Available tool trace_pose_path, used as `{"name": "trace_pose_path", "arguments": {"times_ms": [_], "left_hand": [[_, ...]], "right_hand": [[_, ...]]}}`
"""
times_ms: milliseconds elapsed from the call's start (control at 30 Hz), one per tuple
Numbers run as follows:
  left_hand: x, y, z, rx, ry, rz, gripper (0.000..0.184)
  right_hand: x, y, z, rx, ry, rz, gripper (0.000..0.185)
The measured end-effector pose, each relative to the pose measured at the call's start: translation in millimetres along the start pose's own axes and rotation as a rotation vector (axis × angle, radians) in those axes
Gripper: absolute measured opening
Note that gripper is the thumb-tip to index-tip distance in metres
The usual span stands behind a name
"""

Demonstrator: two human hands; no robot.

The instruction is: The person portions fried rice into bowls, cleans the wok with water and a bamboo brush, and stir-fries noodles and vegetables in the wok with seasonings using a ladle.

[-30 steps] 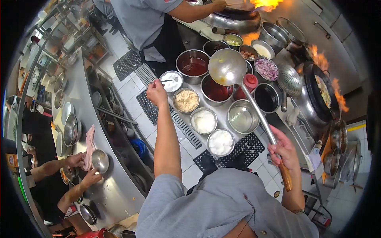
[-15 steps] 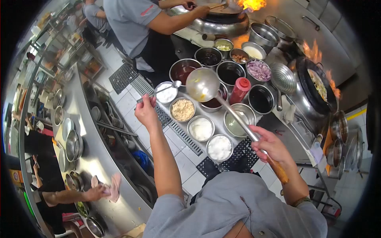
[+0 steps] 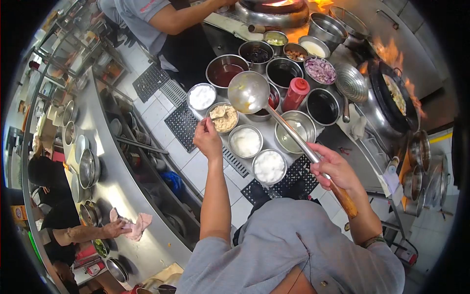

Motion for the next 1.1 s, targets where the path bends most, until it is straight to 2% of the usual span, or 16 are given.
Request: {"name": "trace_pose_path", "arguments": {"times_ms": [267, 567, 767, 867, 1000, 1100], "left_hand": [[-29.0, -1.6, -7.8, 0.066, 0.121, -0.205, 0.023], [-59.4, -1.0, -8.4, 0.159, 0.435, -0.463, 0.024], [-67.3, -6.7, -12.0, 0.183, 0.500, -0.517, 0.023], [-62.9, -10.4, -27.1, 0.226, 0.494, -0.481, 0.022], [16.8, -2.6, -44.7, 0.201, 0.575, -0.450, 0.021], [71.7, 12.5, -53.4, 0.220, 0.384, -0.170, 0.019]], "right_hand": [[2.8, 12.1, -7.2, -0.002, -0.014, -0.018, 0.064], [5.7, 16.4, -15.0, -0.019, -0.042, -0.025, 0.065], [5.1, 19.2, -15.6, -0.015, -0.042, -0.030, 0.065], [7.4, 24.6, -16.9, -0.013, -0.017, -0.034, 0.066], [6.7, 33.1, -22.9, -0.052, 0.096, -0.008, 0.065], [2.3, 34.9, -21.5, -0.068, 0.020, 0.030, 0.064]]}}
Point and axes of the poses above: each hand's wrist, its own y-axis away from the middle knuckle, its own z-axis out of the palm, x = y × z, the point moved 3 cm from there along -y, towards the middle knuckle, and after that the axes turned 10 degrees about y, right-handed, at the moved point
